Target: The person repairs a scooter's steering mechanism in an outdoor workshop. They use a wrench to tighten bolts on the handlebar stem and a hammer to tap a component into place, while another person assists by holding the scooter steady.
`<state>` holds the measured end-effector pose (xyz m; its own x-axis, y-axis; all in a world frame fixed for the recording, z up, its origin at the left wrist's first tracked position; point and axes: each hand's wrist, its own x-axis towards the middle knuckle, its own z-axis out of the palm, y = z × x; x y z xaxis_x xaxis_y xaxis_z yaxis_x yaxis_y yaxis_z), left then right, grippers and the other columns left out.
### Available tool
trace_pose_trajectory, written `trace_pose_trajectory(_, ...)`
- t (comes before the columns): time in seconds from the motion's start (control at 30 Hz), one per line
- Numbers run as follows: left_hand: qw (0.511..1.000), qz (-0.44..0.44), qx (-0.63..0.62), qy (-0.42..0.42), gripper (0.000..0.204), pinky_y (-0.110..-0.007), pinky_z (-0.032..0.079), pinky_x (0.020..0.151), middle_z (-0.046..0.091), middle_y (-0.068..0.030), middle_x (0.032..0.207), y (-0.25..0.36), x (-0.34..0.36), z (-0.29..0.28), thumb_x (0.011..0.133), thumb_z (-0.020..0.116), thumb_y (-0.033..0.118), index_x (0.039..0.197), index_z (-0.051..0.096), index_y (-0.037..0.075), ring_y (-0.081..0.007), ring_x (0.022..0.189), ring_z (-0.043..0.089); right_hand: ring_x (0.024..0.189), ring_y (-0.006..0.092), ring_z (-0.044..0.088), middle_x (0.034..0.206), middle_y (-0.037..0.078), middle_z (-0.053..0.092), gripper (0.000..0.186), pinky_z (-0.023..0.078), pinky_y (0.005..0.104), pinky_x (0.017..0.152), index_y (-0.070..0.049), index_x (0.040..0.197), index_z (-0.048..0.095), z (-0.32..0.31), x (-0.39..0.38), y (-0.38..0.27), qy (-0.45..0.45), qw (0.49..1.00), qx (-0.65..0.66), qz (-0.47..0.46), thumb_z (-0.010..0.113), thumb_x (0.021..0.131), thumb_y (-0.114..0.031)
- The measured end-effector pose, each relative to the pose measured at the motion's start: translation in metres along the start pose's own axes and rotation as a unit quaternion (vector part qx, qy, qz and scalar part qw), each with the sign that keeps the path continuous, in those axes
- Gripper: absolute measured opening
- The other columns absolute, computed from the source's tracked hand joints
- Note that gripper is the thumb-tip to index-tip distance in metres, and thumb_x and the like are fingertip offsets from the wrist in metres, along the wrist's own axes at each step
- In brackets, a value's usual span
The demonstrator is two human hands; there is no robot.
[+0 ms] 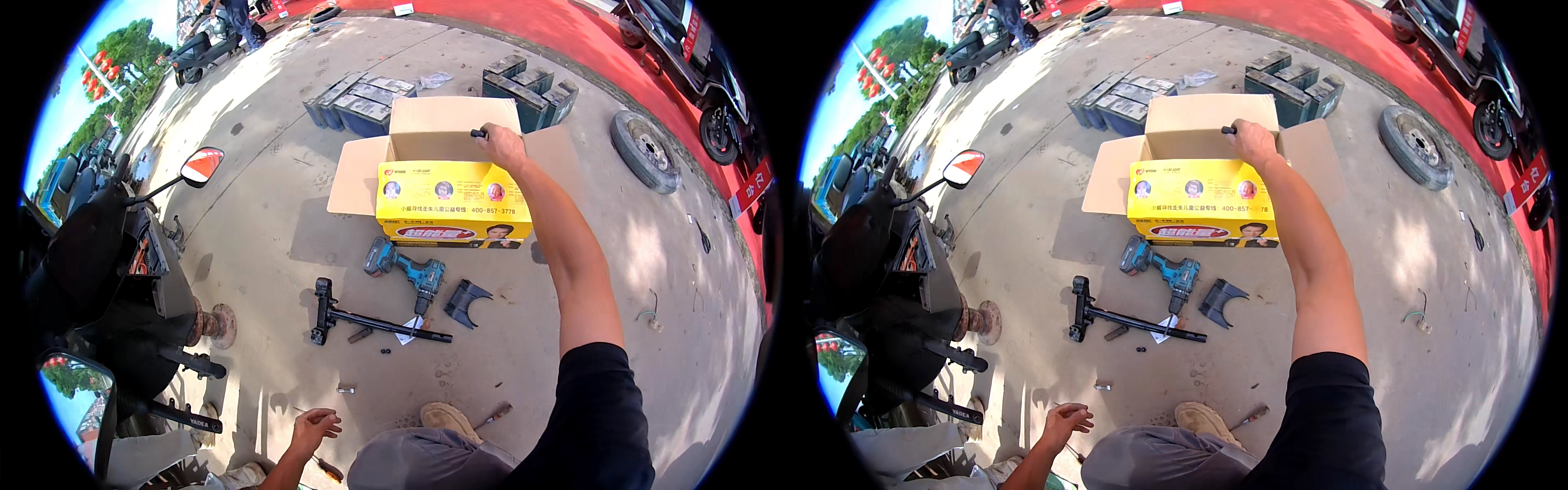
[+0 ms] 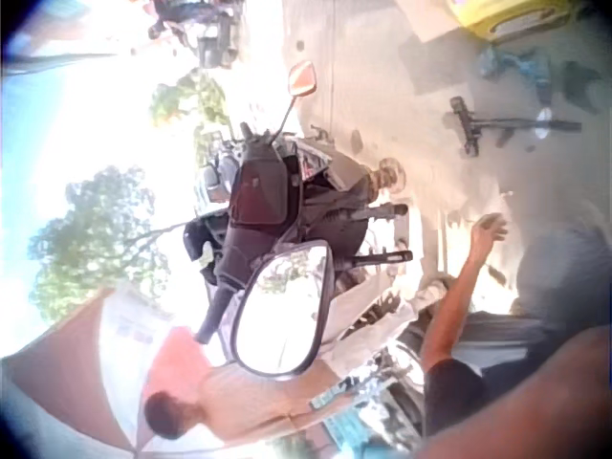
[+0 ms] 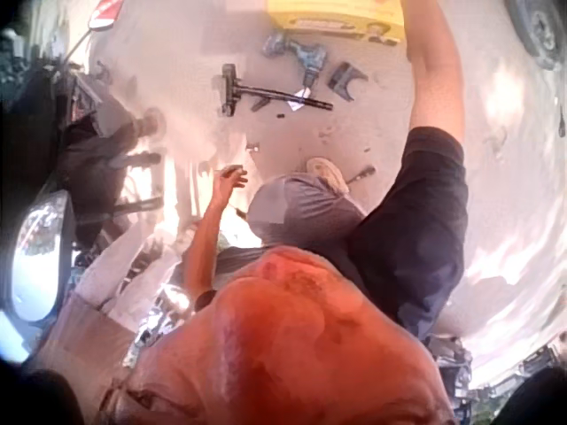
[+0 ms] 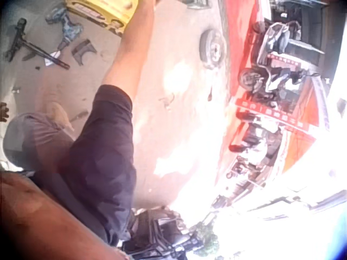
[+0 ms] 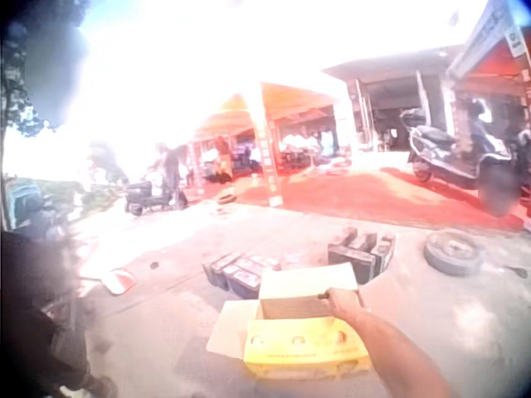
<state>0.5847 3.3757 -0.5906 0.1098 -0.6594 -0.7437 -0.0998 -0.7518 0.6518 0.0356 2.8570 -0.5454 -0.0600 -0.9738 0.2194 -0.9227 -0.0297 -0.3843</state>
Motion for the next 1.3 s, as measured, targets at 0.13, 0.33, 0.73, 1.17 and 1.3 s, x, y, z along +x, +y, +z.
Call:
trace_pose_trajectory(0.13, 0.997, -0.028, 0.025, 0.069, 0.024, -0.035, 0.064, 0.070, 0.076, -0.0139, 0.099, -0.039, -0.005, -0.034, 0.096, 0.074, 0.011, 0.113, 0.071, -0.006, -0.0243, 0.083, 0.077, 0.096, 0.0349, 0.074, 0.097, 0.017, 0.076, 0.032, 0.058, 0.0466, 0.087, -0.010, 0.121, 0.069, 0.013, 0.028, 0.024, -0.050, 0.981, -0.162, -0.092, 0.072, 0.095, -0.029)
trace_pose_trajectory(0.33, 0.984, -0.066, 0.123, 0.107, 0.029, -0.033, 0.064, 0.067, 0.077, -0.0136, 0.092, -0.133, -0.040, -0.080, 0.094, 0.078, 0.015, 0.111, 0.072, -0.007, -0.0222, 0.078, 0.077, 0.105, 0.0313, 0.073, 0.108, 0.013, 0.078, 0.028, 0.058, 0.0413, 0.092, -0.014, 0.118, 0.077, 0.055, 0.041, 0.040, -0.152, 0.974, -0.142, -0.091, 0.075, 0.092, -0.024)
trace_pose_trajectory(0.73, 0.920, -0.003, 0.385, 0.070, 0.035, -0.038, 0.061, 0.083, 0.079, -0.0143, 0.098, -0.107, -0.035, -0.061, 0.090, 0.079, 0.028, 0.113, 0.076, 0.002, -0.0273, 0.090, 0.078, 0.133, 0.0316, 0.060, 0.143, 0.012, 0.065, 0.050, 0.044, 0.0355, 0.116, -0.017, 0.140, 0.068, 0.022, 0.045, 0.039, -0.278, 0.960, -0.030, -0.028, 0.076, 0.091, -0.025)
trace_pose_trajectory(1.17, 0.976, -0.063, 0.206, -0.003, 0.034, -0.033, 0.059, 0.075, 0.075, -0.0154, 0.097, -0.090, 0.002, -0.031, 0.093, 0.077, 0.015, 0.119, 0.068, -0.005, -0.0200, 0.084, 0.073, 0.103, 0.0291, 0.063, 0.104, 0.011, 0.066, 0.025, 0.051, 0.0411, 0.092, -0.008, 0.108, 0.075, -0.041, -0.253, -0.051, -0.089, 0.955, 0.066, -0.275, 0.078, 0.088, -0.022)
trace_pose_trajectory(1.3, 0.952, 0.011, 0.305, -0.027, 0.031, -0.033, 0.059, 0.076, 0.075, -0.0128, 0.097, -0.068, 0.014, -0.026, 0.093, 0.077, 0.015, 0.118, 0.069, -0.003, -0.0183, 0.084, 0.072, 0.115, 0.0293, 0.058, 0.113, 0.008, 0.063, 0.029, 0.046, 0.0415, 0.100, -0.008, 0.111, 0.073, 0.016, -0.287, -0.019, -0.123, 0.952, 0.036, -0.279, 0.079, 0.084, -0.016)
